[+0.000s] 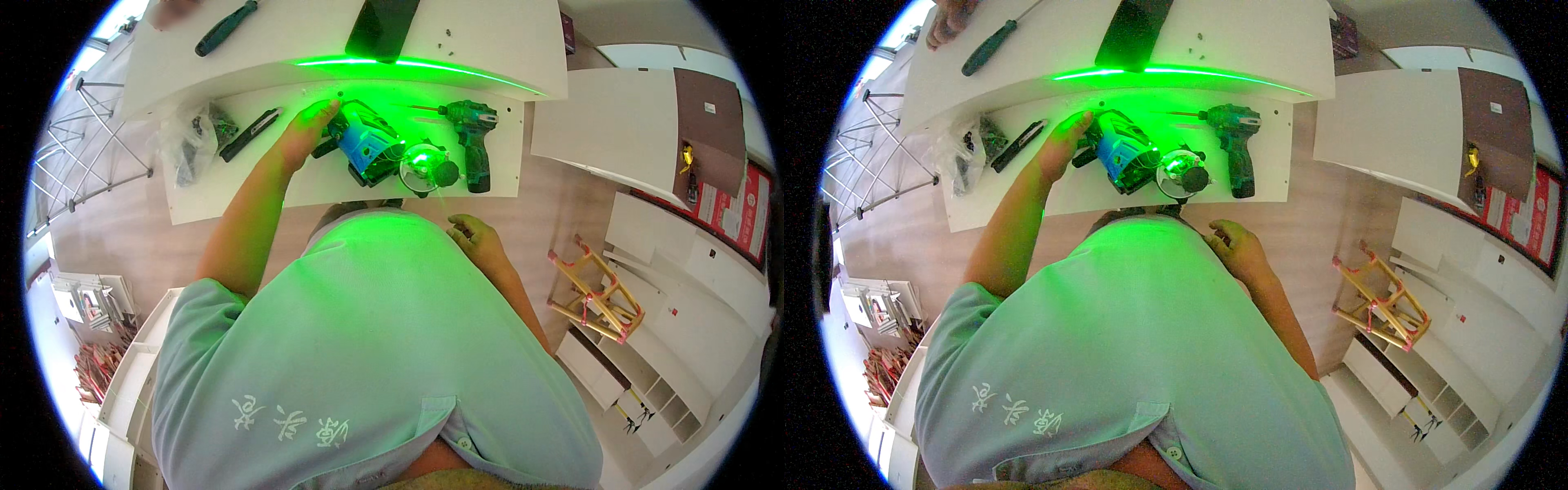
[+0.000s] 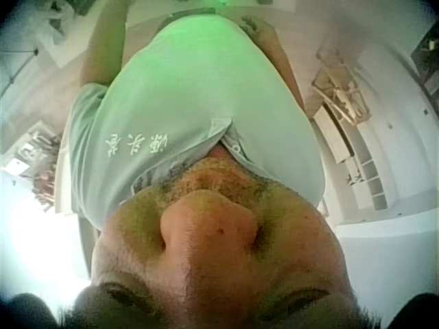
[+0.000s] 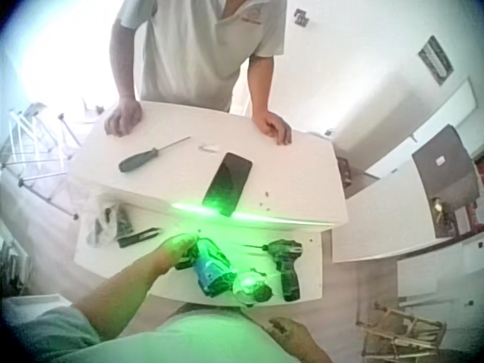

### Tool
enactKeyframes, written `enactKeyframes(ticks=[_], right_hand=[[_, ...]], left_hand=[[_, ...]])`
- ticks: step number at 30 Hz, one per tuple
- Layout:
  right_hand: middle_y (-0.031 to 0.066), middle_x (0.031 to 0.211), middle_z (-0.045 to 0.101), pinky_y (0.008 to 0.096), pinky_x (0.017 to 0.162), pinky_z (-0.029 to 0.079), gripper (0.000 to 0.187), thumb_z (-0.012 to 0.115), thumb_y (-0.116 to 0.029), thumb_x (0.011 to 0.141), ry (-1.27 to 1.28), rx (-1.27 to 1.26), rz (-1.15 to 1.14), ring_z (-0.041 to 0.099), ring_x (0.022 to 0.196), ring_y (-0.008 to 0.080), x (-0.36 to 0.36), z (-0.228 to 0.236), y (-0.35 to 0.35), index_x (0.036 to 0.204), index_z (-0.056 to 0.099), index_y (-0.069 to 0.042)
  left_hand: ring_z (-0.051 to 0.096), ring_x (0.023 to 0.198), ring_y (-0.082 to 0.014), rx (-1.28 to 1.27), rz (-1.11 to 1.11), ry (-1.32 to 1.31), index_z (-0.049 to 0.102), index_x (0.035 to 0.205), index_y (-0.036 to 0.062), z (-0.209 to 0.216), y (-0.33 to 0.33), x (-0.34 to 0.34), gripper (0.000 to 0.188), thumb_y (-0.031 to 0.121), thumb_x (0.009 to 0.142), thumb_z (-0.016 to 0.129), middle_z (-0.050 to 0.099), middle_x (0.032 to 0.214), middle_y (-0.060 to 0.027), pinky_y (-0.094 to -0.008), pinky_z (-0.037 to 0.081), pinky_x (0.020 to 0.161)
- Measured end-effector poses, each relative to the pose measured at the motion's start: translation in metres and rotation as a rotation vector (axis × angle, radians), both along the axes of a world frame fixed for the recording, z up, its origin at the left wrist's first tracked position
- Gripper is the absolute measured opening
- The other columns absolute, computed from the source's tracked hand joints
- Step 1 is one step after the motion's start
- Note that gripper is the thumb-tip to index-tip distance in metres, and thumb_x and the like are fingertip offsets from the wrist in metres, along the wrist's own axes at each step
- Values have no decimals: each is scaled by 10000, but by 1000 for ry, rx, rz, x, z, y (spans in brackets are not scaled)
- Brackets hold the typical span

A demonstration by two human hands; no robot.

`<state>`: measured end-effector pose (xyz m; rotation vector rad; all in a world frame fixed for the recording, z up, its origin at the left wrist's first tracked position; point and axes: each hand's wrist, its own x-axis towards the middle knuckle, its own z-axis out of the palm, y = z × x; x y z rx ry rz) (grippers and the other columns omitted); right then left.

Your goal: The person disassembles a blue laser level by using a power drill and a screwdriver to remove screws from the base and then pulling the blue outer shell apart to reveal the internal circuit board, wiring, and motor.

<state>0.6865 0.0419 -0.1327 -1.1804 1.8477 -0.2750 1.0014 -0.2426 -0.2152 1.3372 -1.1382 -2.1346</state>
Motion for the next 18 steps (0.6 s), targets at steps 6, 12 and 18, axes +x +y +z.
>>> enactKeyframes(ticks=[6,12,18], right_hand=[[208,1077,736,413,855,576,403,710,-312,974,-9,28,-39,730,959,326,-1,-10,9,1253,685,-22],[208,1079,742,422,863,578,389,702,-301,978,-3,5,-14,735,975,337,-2,-11,9,1251,687,-24],[215,1103,742,419,884,578,392,702,-296,975,-11,38,-24,736,997,345,-4,-18,11,1257,688,-24]], left_hand=[[557,1198,-215,-63,-91,-81,620,1411,80,2,-11,-12,632,587,1039,562,643,1319,-98,-405,428,1070],[569,1136,-205,-90,-56,-99,669,1331,52,5,-9,-15,602,570,1039,573,662,1261,-94,-364,437,1040],[597,1089,-171,-125,-186,-54,685,1312,99,-15,-15,-12,573,588,1038,567,695,1206,-57,-393,459,992]])
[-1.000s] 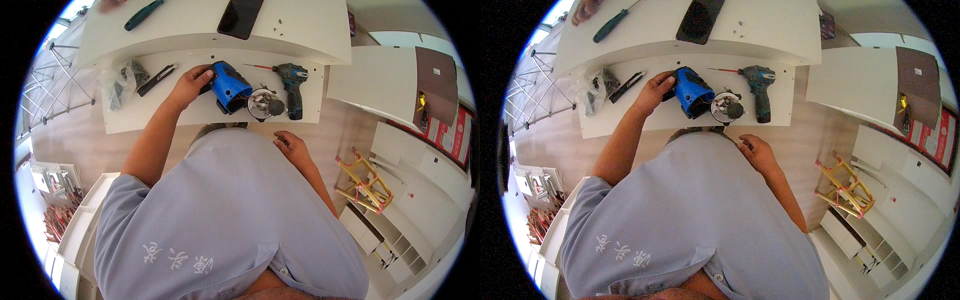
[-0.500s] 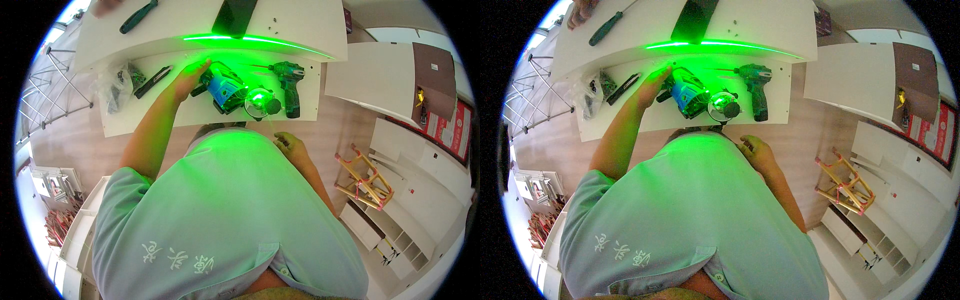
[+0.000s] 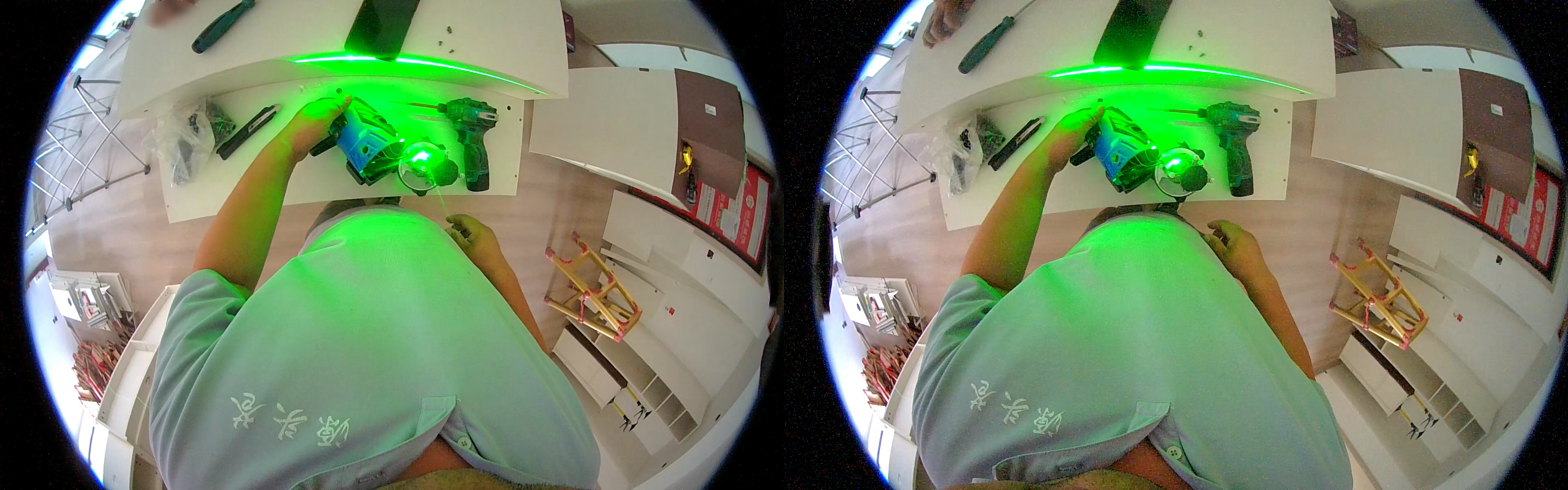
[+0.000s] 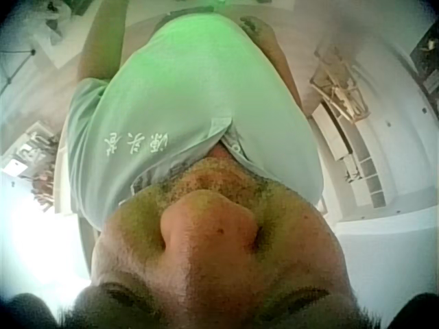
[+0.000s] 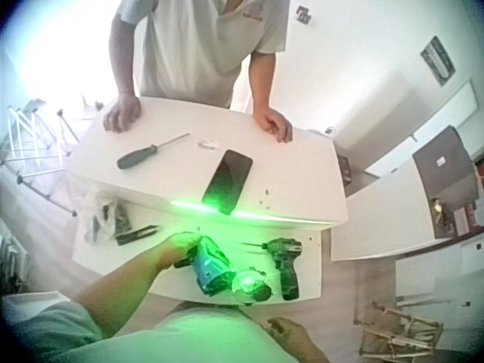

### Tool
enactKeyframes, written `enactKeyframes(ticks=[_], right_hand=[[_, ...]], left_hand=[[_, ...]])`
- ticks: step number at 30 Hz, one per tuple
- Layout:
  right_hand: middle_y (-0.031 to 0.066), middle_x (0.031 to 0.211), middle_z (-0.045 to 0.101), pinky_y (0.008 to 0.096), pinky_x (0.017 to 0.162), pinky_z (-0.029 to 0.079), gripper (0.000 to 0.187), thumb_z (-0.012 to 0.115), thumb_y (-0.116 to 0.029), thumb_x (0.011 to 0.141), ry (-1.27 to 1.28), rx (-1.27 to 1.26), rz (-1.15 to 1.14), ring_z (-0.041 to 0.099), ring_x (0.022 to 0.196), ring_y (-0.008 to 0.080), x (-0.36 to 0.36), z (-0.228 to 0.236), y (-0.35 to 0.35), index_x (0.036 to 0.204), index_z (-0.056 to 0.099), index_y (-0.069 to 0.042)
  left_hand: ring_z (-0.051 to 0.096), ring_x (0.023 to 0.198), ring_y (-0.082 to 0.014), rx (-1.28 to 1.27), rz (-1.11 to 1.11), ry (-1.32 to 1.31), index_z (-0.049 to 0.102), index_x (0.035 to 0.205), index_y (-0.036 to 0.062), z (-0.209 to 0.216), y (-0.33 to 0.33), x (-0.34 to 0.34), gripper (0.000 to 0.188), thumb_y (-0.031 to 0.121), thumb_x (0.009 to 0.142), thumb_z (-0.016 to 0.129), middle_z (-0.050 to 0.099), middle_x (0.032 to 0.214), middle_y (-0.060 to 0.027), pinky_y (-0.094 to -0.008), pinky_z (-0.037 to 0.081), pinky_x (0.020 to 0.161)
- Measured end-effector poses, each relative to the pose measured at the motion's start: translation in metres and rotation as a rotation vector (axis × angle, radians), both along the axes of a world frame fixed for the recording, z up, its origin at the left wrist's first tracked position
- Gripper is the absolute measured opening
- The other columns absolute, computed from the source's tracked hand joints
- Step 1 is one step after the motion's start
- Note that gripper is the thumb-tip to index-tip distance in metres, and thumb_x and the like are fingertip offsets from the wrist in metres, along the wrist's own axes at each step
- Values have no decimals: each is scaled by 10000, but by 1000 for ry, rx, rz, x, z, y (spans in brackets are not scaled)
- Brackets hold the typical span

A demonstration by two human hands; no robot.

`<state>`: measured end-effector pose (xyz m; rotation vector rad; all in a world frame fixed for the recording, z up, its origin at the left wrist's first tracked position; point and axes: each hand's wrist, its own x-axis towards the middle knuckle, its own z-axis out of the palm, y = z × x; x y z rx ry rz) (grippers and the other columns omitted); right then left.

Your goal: The person disassembles a blue laser level by using a power drill and a screwdriver to remove screws from the base and then pulling the blue outer shell apart to reveal the internal circuit board, wiring, and motor.

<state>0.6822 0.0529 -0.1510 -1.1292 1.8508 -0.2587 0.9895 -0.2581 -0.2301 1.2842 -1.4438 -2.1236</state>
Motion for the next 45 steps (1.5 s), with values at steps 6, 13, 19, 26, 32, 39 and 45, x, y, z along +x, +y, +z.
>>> enactKeyframes(ticks=[6,13,19,26,32,39,45], right_hand=[[216,1094,744,405,873,580,396,721,-290,964,11,14,-6,737,991,341,2,5,-6,1260,687,-30],[215,1096,744,413,858,584,398,728,-299,960,21,21,13,738,979,343,-1,3,-6,1261,685,-42],[219,1105,743,416,879,584,403,719,-312,965,28,13,8,739,996,343,-4,0,-1,1262,687,-43],[214,1123,741,414,889,582,390,718,-288,963,30,43,-5,736,1015,339,-4,5,-5,1264,689,-41],[183,1061,733,406,842,575,337,705,-228,953,158,-166,7,718,938,315,-7,33,-22,1235,700,-43],[169,1255,659,447,943,532,380,727,-240,898,281,-635,201,641,1098,357,9,95,-98,1234,693,-66],[171,1462,557,478,1059,472,514,819,-285,823,381,-533,507,530,1315,376,35,100,-148,1274,698,-70]], left_hand=[[602,1068,-162,-2,-5,0,685,1301,67,4,-1,-3,515,509,1067,559,702,1189,-58,-337,464,971],[611,1157,-198,-128,52,-50,659,1354,58,0,-2,-7,496,458,1084,546,671,1300,-101,-360,459,1054],[613,1169,-204,-68,105,-31,644,1387,84,7,1,-8,471,433,1084,556,669,1318,-100,-373,470,1047],[637,1078,-174,91,233,68,641,1389,97,-8,0,-2,498,472,1074,551,691,1257,-71,-346,507,954],[646,874,-135,-232,518,-96,716,1215,54,-32,-2,58,366,367,1073,591,731,1046,-58,-325,526,794],[670,836,-208,-887,316,-299,726,1076,29,-38,18,86,221,224,1038,628,704,948,-106,-339,536,781],[675,869,-262,-951,288,-256,716,1046,25,-40,18,85,182,179,1018,622,695,970,-142,-358,534,808]])
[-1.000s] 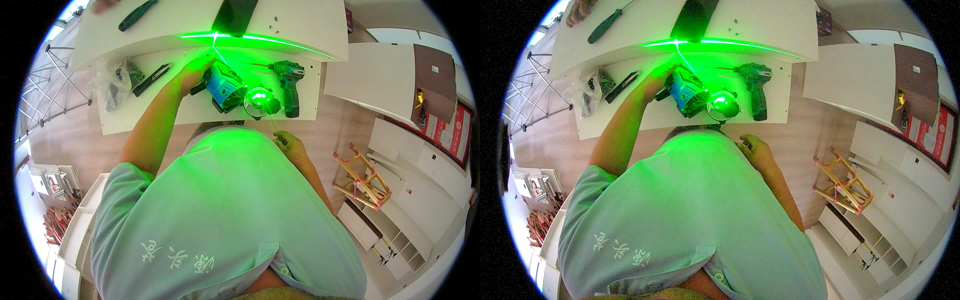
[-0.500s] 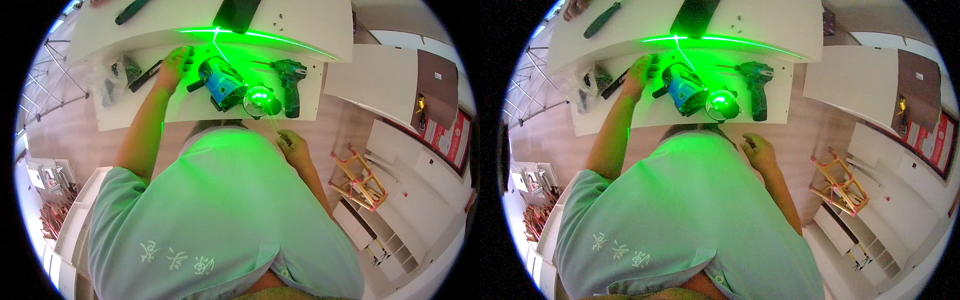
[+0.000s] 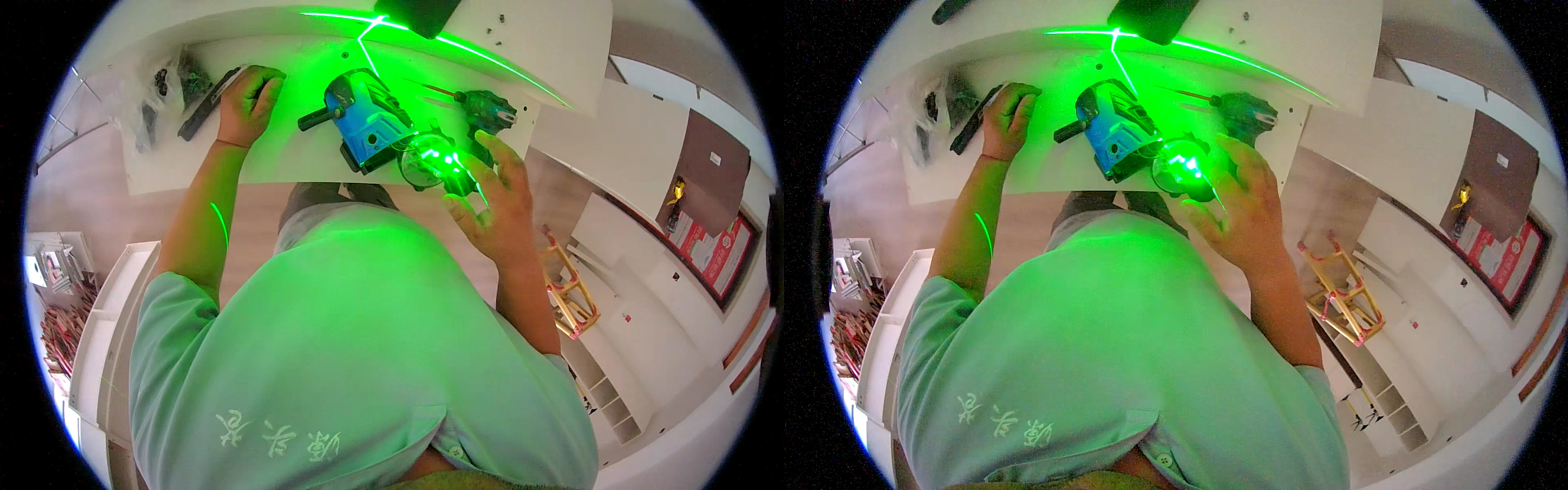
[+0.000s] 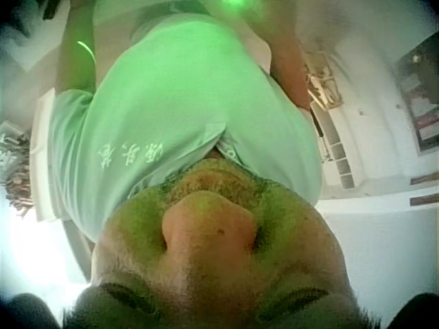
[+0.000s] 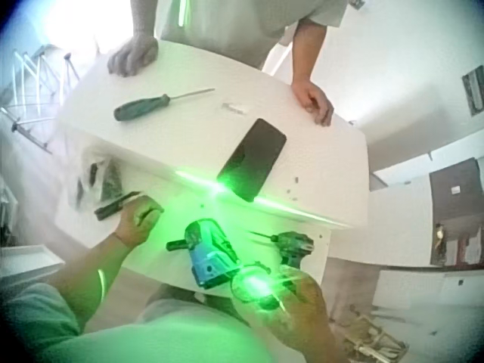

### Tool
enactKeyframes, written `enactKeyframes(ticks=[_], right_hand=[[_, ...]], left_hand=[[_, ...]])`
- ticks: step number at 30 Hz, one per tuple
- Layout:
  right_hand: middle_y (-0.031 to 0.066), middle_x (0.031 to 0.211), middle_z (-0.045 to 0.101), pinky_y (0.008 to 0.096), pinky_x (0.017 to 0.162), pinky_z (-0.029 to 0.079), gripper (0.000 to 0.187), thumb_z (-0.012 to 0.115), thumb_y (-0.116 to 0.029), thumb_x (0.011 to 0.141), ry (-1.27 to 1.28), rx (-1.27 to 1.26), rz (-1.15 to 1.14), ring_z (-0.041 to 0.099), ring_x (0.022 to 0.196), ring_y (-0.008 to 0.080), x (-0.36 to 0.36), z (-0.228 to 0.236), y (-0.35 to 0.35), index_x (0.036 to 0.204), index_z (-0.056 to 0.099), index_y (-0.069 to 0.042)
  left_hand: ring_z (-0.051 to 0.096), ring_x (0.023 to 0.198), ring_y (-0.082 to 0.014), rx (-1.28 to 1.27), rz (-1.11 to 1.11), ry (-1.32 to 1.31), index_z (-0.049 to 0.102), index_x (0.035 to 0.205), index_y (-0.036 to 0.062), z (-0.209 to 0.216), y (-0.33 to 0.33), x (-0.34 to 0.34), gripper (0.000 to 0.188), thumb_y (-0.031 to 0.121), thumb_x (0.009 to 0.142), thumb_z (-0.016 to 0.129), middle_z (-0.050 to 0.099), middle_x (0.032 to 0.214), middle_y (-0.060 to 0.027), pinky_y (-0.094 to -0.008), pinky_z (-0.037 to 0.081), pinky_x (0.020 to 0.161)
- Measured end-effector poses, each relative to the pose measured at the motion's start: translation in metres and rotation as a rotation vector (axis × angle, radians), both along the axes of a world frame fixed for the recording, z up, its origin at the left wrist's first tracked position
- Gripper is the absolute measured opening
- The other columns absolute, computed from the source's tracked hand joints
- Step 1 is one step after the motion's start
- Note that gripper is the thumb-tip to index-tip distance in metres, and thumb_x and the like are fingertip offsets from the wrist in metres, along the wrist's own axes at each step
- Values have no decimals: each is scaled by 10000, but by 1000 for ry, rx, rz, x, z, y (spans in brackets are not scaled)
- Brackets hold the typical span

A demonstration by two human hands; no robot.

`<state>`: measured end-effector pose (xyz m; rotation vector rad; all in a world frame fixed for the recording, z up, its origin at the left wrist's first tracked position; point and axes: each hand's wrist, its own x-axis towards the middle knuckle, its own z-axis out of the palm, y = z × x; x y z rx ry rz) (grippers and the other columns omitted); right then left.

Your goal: The person disassembles a blue laser level by using a power drill and a screwdriver to remove screws from the base and then pulling the blue outer shell apart to reveal the internal circuit board, wiring, and motor.

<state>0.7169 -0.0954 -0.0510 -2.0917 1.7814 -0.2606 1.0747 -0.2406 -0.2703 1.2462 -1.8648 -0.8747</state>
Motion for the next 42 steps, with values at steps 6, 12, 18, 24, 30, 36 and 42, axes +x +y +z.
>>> enactKeyframes(ticks=[6,12,18,24,30,36,42], right_hand=[[171,1468,558,482,1070,467,544,848,-272,788,16,17,10,530,1329,378,10,-2,-10,1277,702,-82],[172,1434,592,475,1079,471,541,888,-257,749,14,-17,90,554,1309,380,3,-21,-6,1220,708,-62],[165,1448,585,475,1081,472,534,917,-249,712,-62,-34,-45,548,1318,376,8,-28,-1,1168,714,-59],[157,1437,589,482,1079,473,537,920,-256,704,17,-34,35,553,1301,376,7,-28,-5,1156,709,-58],[159,1407,605,485,1065,477,465,921,-246,702,-21,-121,34,572,1269,379,7,-39,-2,1065,697,-60],[158,1397,608,481,1058,483,517,929,-238,692,-33,-145,27,568,1270,374,5,-40,-1,1108,680,-59],[162,1431,590,479,1084,473,710,948,-241,655,-57,-75,-44,555,1298,373,4,-30,2,1269,643,-58]], left_hand=[[681,874,-308,-1,7,19,709,1028,19,2,1,-2,167,176,999,660,699,955,-146,-378,541,791],[667,861,-326,-20,0,57,696,1010,13,0,0,-1,156,165,995,663,688,940,-152,-384,538,787],[667,857,-326,-13,7,39,698,1005,20,3,1,-3,170,188,993,672,690,935,-142,-388,539,785],[676,871,-320,-22,-17,26,701,1005,24,0,0,-2,177,199,994,673,697,942,-136,-386,540,789],[679,869,-314,-43,-9,29,703,1008,24,1,0,-4,178,200,990,680,698,943,-134,-381,543,782],[681,863,-314,-43,-9,11,706,1009,30,-2,0,-3,162,188,983,686,700,945,-133,-380,547,778],[677,866,-315,-22,-18,1,701,1004,34,-1,0,-3,174,206,988,679,698,945,-130,-386,545,784]])
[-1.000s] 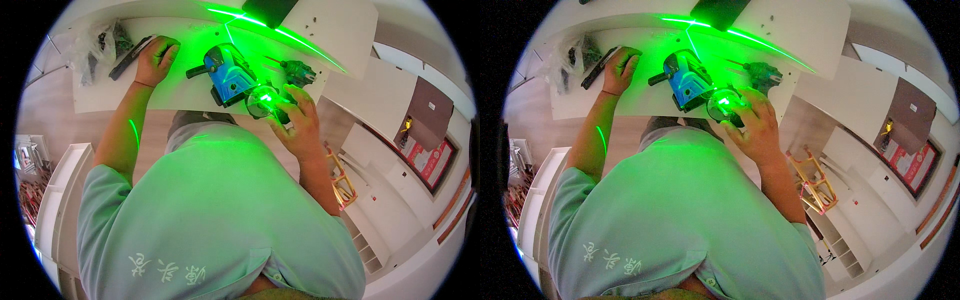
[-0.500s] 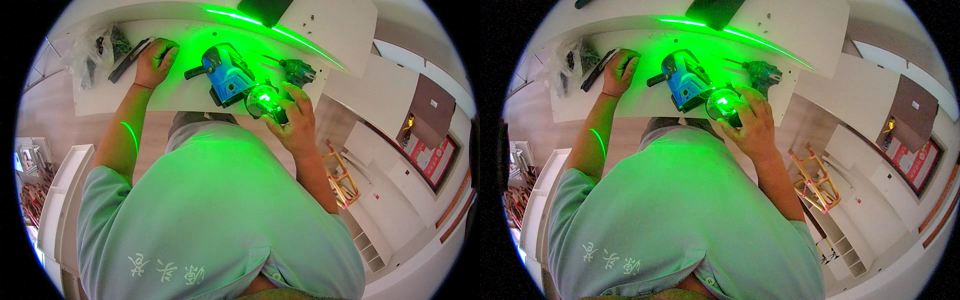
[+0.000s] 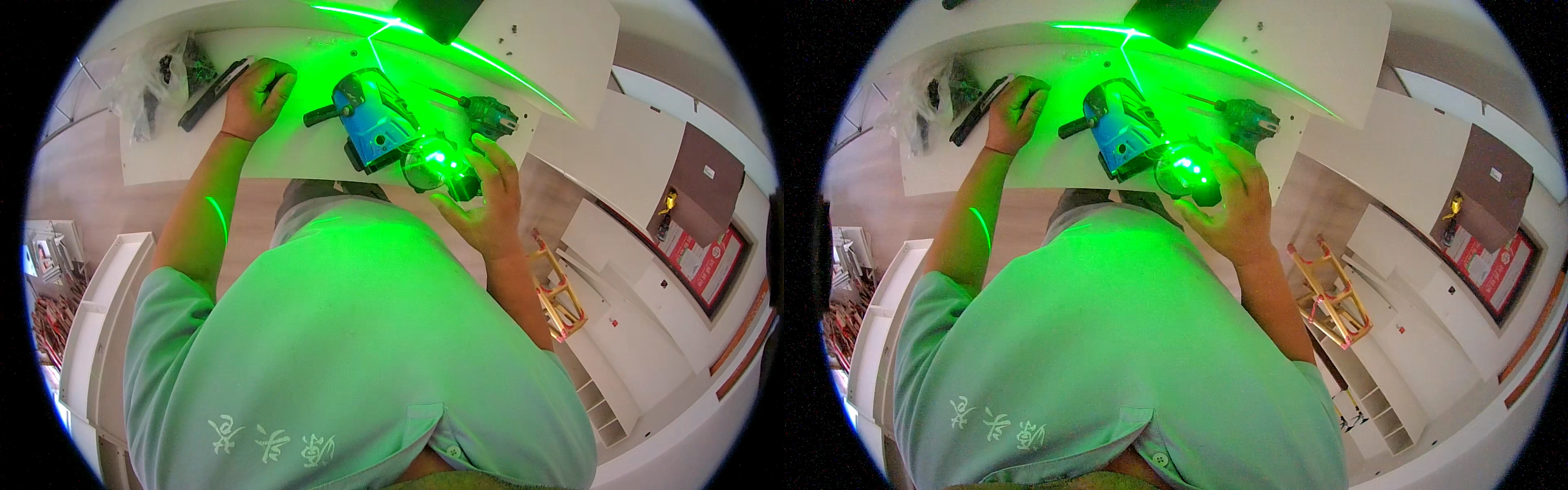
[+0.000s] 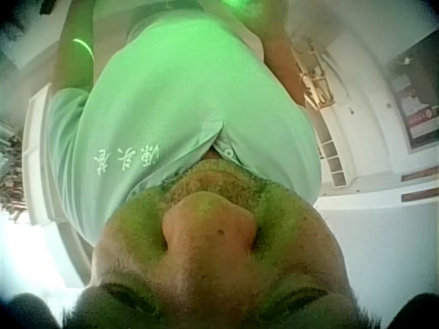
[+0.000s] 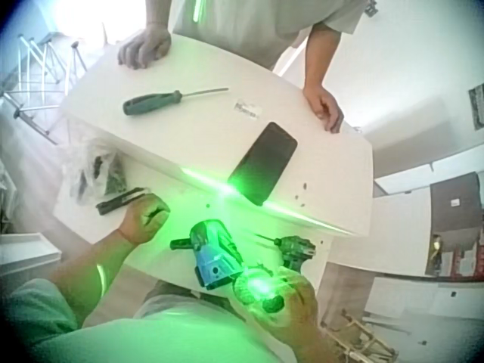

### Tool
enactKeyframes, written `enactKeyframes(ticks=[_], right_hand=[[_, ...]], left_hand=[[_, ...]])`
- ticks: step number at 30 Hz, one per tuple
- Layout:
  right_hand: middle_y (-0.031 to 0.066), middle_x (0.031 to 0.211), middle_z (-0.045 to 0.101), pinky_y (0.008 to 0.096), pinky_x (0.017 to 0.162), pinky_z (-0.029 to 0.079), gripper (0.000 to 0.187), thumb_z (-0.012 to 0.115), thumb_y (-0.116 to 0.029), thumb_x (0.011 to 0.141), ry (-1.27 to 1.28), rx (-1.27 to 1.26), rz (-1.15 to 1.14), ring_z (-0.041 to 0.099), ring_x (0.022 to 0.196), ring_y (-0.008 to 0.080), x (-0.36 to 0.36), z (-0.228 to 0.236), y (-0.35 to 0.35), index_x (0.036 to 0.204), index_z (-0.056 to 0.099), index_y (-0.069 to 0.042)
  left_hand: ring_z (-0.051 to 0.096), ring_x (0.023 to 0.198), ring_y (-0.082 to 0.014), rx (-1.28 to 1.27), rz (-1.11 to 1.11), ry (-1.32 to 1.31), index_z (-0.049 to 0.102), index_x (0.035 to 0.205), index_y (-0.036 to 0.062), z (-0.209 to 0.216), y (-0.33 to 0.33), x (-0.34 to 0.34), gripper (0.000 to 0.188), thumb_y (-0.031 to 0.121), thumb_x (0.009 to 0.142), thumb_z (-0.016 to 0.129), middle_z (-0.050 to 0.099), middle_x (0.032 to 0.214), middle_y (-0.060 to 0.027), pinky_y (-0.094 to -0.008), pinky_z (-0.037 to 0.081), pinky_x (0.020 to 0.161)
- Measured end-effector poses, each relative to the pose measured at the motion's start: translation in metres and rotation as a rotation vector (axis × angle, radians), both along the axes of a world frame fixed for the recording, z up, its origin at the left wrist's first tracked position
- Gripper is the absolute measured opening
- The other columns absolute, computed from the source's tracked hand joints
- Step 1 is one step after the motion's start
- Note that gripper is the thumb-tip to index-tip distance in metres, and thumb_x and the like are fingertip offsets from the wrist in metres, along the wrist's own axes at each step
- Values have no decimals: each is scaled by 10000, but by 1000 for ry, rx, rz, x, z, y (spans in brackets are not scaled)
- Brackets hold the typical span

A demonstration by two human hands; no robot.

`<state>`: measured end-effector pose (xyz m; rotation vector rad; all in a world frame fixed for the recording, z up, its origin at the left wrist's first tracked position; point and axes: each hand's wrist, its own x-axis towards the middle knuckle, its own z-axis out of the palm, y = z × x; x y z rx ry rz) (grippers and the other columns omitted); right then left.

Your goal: The person disassembles a blue laser level by using a power drill and a screwdriver to remove screws from the base and then pulling the blue outer shell apart to reveal the internal circuit board, wiring, and motor.

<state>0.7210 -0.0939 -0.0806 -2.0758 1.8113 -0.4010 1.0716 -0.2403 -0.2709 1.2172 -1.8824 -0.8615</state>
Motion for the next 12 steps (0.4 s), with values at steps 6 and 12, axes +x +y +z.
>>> enactKeyframes(ticks=[6,12], right_hand=[[190,1452,573,485,1096,455,698,867,-374,761,-104,-19,-54,550,1317,382,-23,-2,18,1323,619,-43],[202,1471,567,507,1156,395,639,771,-445,875,-304,7,-304,538,1347,396,-63,-11,33,1350,618,-47]], left_hand=[[676,864,-310,-17,5,1,705,1019,33,-3,3,1,194,222,1003,665,694,939,-131,-379,539,784],[699,926,-292,27,26,-55,717,1064,26,-8,2,3,216,228,1015,658,713,1009,-155,-380,549,841]])
